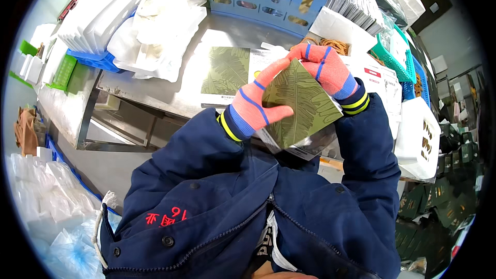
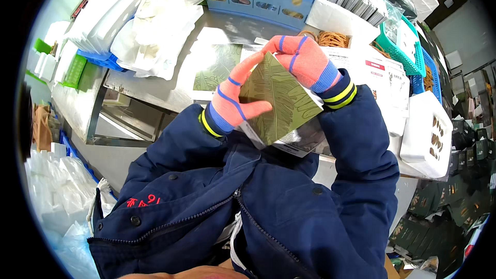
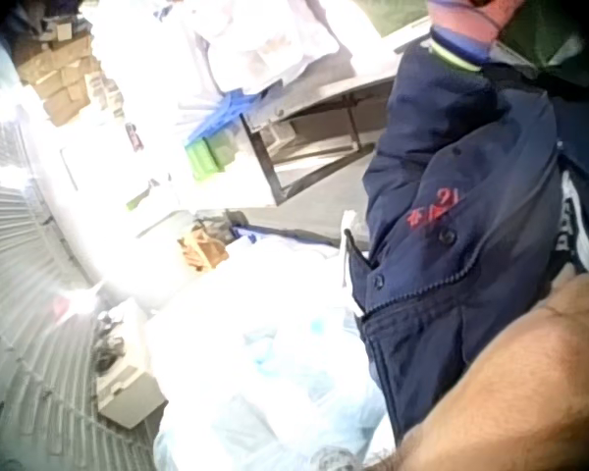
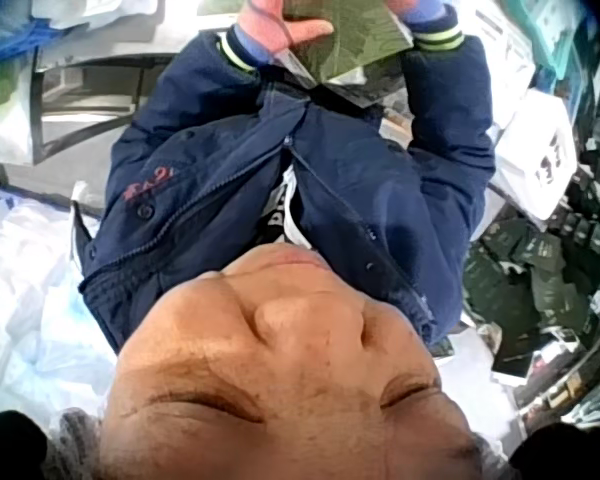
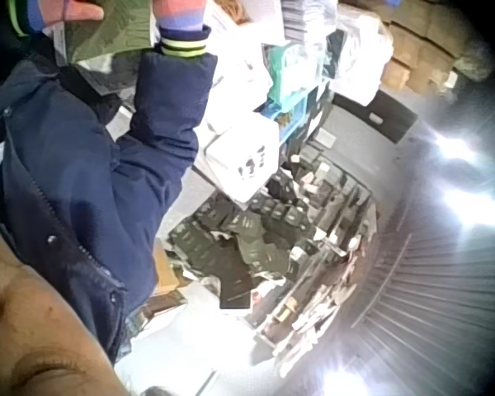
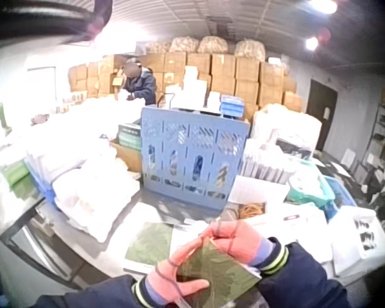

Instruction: The person repeatedly picks up small folded pamphlets from a blue basket, unfolds them to view the printed content, refolds them, and places them into a white tray. The person continues this cycle throughout the clip.

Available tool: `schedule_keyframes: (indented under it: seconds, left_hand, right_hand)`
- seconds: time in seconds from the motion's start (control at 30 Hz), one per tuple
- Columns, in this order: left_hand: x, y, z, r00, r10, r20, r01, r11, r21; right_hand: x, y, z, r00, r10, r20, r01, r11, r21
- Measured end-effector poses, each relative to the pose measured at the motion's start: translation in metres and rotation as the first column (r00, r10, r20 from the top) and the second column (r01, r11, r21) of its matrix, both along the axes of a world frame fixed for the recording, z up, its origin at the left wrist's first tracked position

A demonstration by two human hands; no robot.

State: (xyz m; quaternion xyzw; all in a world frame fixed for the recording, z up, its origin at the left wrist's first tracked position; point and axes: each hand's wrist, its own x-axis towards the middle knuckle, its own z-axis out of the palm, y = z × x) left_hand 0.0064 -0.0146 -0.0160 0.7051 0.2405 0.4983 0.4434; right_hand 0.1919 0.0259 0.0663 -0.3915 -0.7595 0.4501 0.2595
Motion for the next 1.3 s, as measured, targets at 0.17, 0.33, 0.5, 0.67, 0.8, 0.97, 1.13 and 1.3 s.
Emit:
schedule_keyframes:
  seconds: [0.17, 0.33, 0.5, 0.67, 0.8, 0.97, 1.13, 1.3]
  left_hand:
    - [-0.022, 0.013, -0.001, 0.975, 0.055, 0.214, 0.020, 0.944, -0.330]
    - [-0.047, 0.044, -0.019, 0.982, 0.075, 0.174, -0.015, 0.946, -0.323]
    - [-0.018, 0.020, -0.022, 0.904, -0.001, 0.427, 0.240, 0.828, -0.506]
    - [0.008, -0.008, -0.038, 0.963, -0.210, 0.167, 0.237, 0.958, -0.161]
    - [0.014, -0.025, -0.028, 0.666, -0.226, 0.711, 0.672, 0.595, -0.441]
    - [0.009, -0.022, 0.000, 0.902, -0.230, 0.365, 0.418, 0.676, -0.607]
    - [0.009, -0.007, -0.008, 0.985, -0.161, 0.057, 0.168, 0.843, -0.511]
    - [0.006, 0.007, -0.021, 0.994, -0.030, -0.107, -0.020, 0.898, -0.439]
  right_hand:
    - [0.007, -0.010, 0.014, 0.991, -0.024, -0.131, 0.001, 0.986, -0.169]
    - [0.022, -0.016, 0.013, 0.996, -0.045, 0.077, 0.057, 0.986, -0.156]
    - [-0.002, -0.032, 0.024, 0.996, -0.077, -0.053, 0.068, 0.985, -0.158]
    - [-0.010, -0.027, 0.009, 0.998, -0.066, 0.016, 0.067, 0.994, -0.090]
    - [-0.006, -0.019, -0.012, 0.995, -0.053, 0.084, 0.052, 0.999, 0.014]
    - [-0.010, -0.020, -0.008, 0.968, -0.119, 0.221, 0.055, 0.960, 0.275]
    - [-0.019, -0.016, 0.005, 0.882, -0.239, 0.406, -0.028, 0.833, 0.552]
    - [-0.016, -0.005, 0.005, 0.924, -0.257, 0.283, -0.067, 0.621, 0.781]
